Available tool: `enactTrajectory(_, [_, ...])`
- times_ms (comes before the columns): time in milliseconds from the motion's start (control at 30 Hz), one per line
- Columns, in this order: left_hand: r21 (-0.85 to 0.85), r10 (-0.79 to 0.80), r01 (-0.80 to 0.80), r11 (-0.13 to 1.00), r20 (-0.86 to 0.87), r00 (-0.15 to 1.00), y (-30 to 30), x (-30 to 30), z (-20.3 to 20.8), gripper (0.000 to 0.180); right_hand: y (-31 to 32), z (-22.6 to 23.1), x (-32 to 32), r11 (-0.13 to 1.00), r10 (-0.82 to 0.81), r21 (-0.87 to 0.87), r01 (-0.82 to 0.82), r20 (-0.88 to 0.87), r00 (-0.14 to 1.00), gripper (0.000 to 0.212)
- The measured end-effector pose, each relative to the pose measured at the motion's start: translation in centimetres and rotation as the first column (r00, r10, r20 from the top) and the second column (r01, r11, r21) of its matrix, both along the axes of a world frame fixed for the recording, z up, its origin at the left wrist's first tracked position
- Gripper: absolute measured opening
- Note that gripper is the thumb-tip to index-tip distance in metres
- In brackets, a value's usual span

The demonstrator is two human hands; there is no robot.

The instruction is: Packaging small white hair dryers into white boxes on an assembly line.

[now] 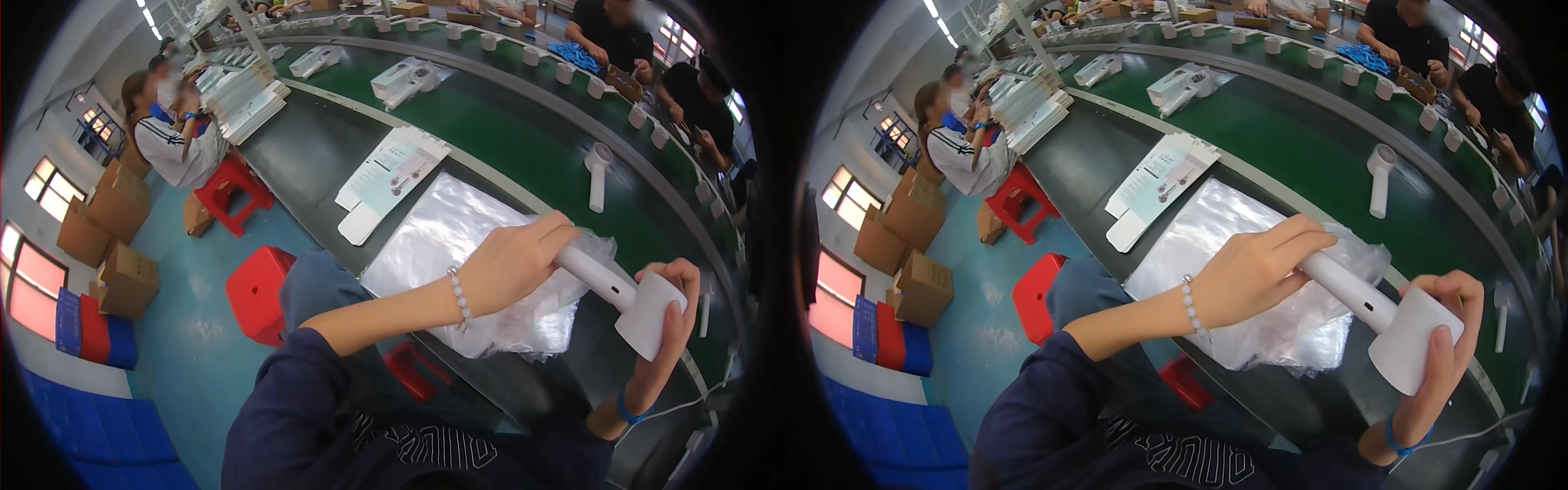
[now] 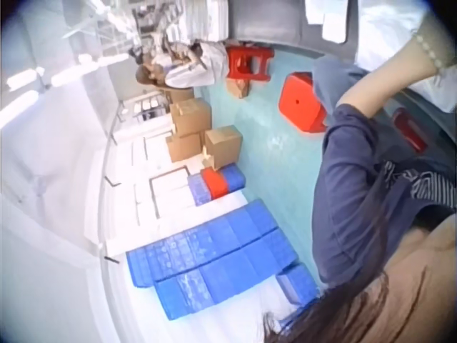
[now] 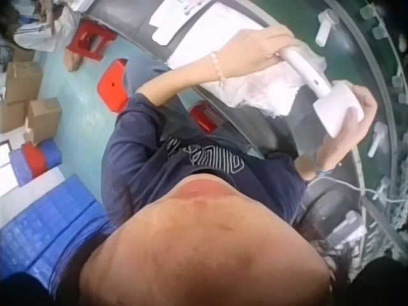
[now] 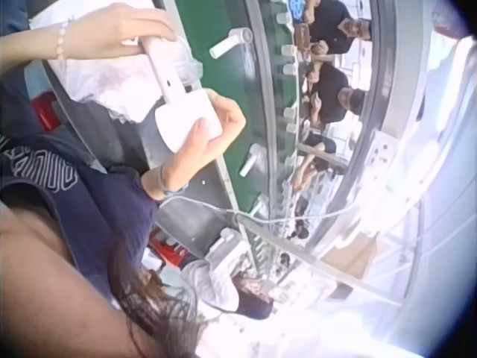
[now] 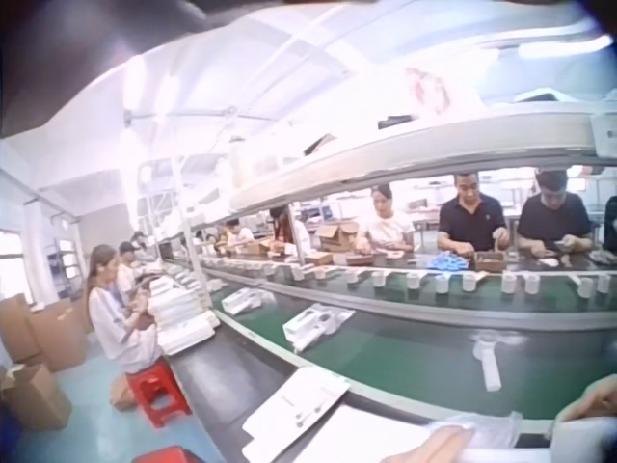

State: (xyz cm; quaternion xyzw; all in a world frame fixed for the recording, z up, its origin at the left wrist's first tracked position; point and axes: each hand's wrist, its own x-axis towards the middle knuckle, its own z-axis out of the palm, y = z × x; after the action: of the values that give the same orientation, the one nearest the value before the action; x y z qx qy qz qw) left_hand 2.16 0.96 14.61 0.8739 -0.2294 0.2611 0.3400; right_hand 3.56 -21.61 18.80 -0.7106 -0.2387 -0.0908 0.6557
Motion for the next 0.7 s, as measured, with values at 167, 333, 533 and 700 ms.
enactTrajectory(167, [0.011,-0.033,0.033,0.999,0.007,0.999,0.5,0.8,-0.4,0.051,1.0,-0.1,0.5,1.0,-0.002,0.004,0.003,-0.024,1.0,0.043])
enactTrajectory(333, [-0.055,-0.109,0.102,0.993,-0.154,0.982,1.3,0.2,0.8,0.052,0.7,-0.5,0.8,0.998,-0.034,-0.044,0.033,-0.02,0.999,0.042])
enactTrajectory(533, [-0.21,-0.412,0.382,0.9,-0.122,0.903,0.7,-0.1,0.2,0.054,2.9,-1.5,0.6,0.998,0.021,-0.051,-0.026,-0.104,0.994,0.034])
enactTrajectory(700, [-0.322,-0.434,0.378,0.868,-0.12,0.893,1.0,-0.6,1.0,0.058,4.9,-3.5,0.8,0.973,-0.034,-0.229,0.036,0.013,0.999,0.023])
